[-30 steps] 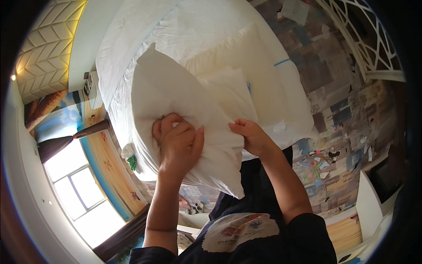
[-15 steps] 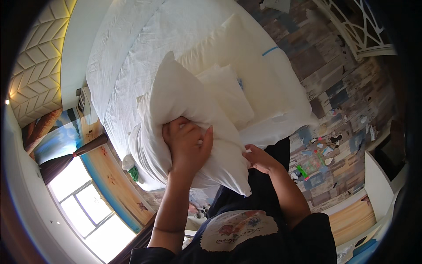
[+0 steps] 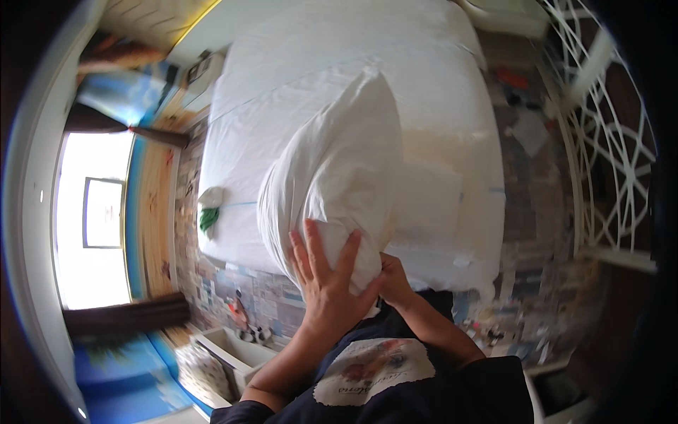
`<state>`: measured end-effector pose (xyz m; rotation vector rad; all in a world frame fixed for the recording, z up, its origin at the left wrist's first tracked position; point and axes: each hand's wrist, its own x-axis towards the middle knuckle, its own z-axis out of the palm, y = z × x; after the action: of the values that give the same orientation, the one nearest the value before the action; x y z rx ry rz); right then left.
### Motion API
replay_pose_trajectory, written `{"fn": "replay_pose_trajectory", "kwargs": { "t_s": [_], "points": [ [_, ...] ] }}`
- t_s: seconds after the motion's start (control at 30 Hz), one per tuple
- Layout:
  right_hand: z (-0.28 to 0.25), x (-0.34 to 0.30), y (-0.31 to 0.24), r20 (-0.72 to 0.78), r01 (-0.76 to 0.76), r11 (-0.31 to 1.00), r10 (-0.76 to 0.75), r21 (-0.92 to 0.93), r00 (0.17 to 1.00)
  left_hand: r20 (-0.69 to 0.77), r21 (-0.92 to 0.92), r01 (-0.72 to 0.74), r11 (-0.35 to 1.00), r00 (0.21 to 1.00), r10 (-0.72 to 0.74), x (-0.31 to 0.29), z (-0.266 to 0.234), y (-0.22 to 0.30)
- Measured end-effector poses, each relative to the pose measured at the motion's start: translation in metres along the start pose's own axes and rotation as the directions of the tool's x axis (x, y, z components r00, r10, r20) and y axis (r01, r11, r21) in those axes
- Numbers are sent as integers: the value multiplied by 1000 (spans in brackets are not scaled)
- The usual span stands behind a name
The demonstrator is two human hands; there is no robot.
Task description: The person places a white pillow on a bed and inserts it into a white pillowcase. They repeatedly adjust the case, pull the corners, and smooth the surface until the pillow is fully enclosed and aligned on the bed.
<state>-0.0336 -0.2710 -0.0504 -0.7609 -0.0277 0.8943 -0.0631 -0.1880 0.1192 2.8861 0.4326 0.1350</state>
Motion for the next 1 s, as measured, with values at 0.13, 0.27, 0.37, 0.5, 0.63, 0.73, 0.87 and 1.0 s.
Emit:
{"fn": "replay_pose_trajectory", "kwargs": {
  "t_s": [0.13, 0.27, 0.37, 0.5, 0.63, 0.73, 0.87, 1.0],
  "points": [
    [61, 24, 3, 111, 51, 964, -22, -262, 994, -119, 20, 278, 960, 954, -274, -24, -35, -52],
    [140, 49, -10, 214, 350, 696, -278, -627, 937, -336, -226, 229, 947, 894, -296, -44, -43, -126],
    [198, 69, 10, 310, 440, 559, -315, -703, 897, -436, -287, 216, 933, 838, -328, -62, -57, -180],
    [272, 98, 71, 438, 568, 322, -394, -757, 808, -480, -351, 256, 901, 776, -408, -84, -81, -264],
    [345, 129, 123, 584, 665, 68, -416, -744, 697, -506, -448, 251, 858, 720, -475, -107, -82, -353],
    [379, 152, 160, 607, 653, -22, -390, -757, 692, -502, -525, 235, 818, 691, -520, -115, -80, -405],
    [402, 187, 192, 641, 652, -106, -354, -751, 681, -498, -592, 229, 773, 650, -574, -111, -68, -458],
    [421, 224, 213, 623, 621, -141, -368, -771, 690, -403, -683, 235, 691, 668, -625, -93, -69, -505]
  ]
}}
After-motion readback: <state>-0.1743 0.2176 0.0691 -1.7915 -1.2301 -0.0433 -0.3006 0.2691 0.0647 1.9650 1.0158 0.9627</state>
